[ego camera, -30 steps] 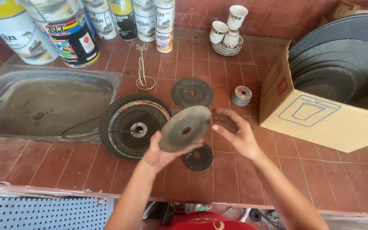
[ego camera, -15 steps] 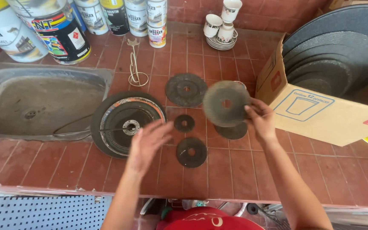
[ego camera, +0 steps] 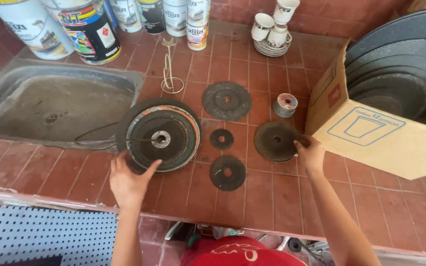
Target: The person separates a stack of grinding wheels on a tiled countertop, placing individual wheels and a small cylindrical grinding stone into separate piles. The person continues to sort the wheels by size and type, arranging them into neat stacks on the counter.
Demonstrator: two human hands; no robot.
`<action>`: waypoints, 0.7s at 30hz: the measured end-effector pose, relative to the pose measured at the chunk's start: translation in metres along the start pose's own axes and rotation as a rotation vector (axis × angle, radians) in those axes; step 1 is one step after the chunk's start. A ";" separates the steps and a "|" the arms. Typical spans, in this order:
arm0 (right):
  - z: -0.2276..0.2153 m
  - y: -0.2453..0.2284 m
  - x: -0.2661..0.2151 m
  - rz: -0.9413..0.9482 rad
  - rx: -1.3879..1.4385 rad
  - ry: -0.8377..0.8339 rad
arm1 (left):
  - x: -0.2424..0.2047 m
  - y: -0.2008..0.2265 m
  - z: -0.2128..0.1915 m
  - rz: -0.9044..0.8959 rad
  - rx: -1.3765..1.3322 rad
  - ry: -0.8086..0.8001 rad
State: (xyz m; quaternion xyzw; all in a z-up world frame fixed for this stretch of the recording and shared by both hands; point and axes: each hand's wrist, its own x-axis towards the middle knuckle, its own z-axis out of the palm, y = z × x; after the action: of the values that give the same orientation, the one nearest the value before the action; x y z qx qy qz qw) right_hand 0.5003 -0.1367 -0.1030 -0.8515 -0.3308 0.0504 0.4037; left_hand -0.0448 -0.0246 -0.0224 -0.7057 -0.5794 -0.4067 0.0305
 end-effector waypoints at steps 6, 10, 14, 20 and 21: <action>0.006 0.009 0.005 -0.040 -0.217 0.001 | 0.015 0.026 0.004 -0.285 -0.398 -0.313; 0.001 0.001 -0.004 -0.086 -0.248 0.009 | 0.018 0.028 0.018 -0.294 -0.472 -0.317; -0.009 -0.010 -0.013 -0.142 -0.224 0.055 | 0.019 0.040 0.020 -0.221 -0.353 -0.331; -0.022 -0.038 -0.034 -0.221 -0.103 0.014 | 0.029 0.043 0.024 -0.245 -0.277 -0.384; -0.024 -0.044 -0.038 -0.234 -0.069 0.004 | 0.030 0.045 0.021 -0.257 -0.266 -0.398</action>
State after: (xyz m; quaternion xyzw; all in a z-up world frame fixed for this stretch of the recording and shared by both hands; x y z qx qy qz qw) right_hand 0.4561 -0.1551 -0.0623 -0.8207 -0.4286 -0.0103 0.3778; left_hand 0.0044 -0.0046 0.0012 -0.6903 -0.6002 -0.3330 -0.2287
